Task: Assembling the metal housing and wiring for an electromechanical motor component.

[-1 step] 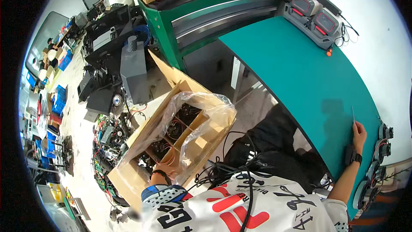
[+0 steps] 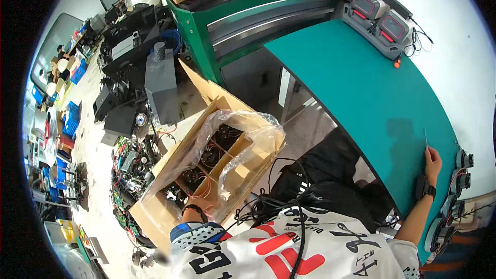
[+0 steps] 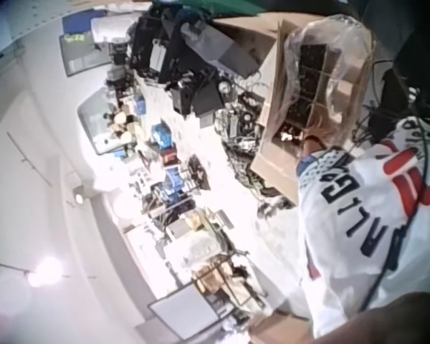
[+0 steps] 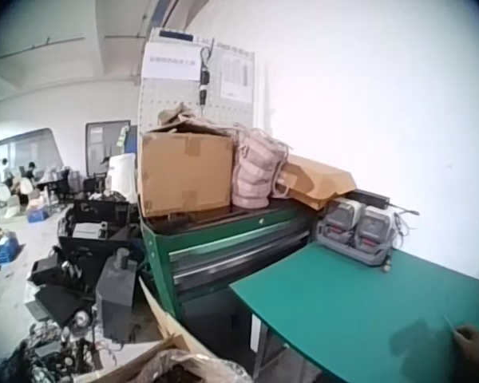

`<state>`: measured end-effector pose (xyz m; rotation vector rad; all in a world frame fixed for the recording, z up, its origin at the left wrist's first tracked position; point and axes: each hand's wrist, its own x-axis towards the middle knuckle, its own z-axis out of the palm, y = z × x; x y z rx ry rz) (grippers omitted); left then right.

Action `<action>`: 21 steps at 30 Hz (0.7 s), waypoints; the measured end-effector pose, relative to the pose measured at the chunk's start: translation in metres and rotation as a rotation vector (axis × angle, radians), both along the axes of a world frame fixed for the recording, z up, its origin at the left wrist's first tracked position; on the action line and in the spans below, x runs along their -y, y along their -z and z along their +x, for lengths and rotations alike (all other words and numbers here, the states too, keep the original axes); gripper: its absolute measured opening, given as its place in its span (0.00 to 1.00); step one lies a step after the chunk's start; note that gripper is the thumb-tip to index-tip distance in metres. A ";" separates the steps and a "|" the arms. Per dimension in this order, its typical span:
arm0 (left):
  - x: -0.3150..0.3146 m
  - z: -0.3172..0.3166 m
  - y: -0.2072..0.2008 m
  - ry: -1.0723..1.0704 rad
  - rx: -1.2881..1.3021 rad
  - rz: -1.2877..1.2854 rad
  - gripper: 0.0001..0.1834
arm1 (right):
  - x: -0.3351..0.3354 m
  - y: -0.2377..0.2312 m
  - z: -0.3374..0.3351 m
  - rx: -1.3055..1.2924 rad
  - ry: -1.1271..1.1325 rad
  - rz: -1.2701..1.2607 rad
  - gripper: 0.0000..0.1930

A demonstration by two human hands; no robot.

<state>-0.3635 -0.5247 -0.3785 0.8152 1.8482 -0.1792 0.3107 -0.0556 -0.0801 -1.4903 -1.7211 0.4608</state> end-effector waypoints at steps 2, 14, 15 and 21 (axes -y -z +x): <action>0.001 0.016 0.007 0.037 0.027 0.095 0.22 | -0.001 0.002 0.003 0.018 0.033 -0.017 0.13; 0.046 0.017 0.050 0.081 -0.496 0.279 0.18 | -0.028 0.018 0.048 -0.011 -0.036 -0.035 0.15; 0.054 0.001 0.056 -0.154 -0.444 0.101 0.18 | -0.028 0.018 0.048 0.037 -0.006 -0.017 0.15; 0.097 -0.029 0.074 -0.901 -0.476 0.380 0.22 | -0.006 0.002 0.019 0.226 0.159 0.045 0.12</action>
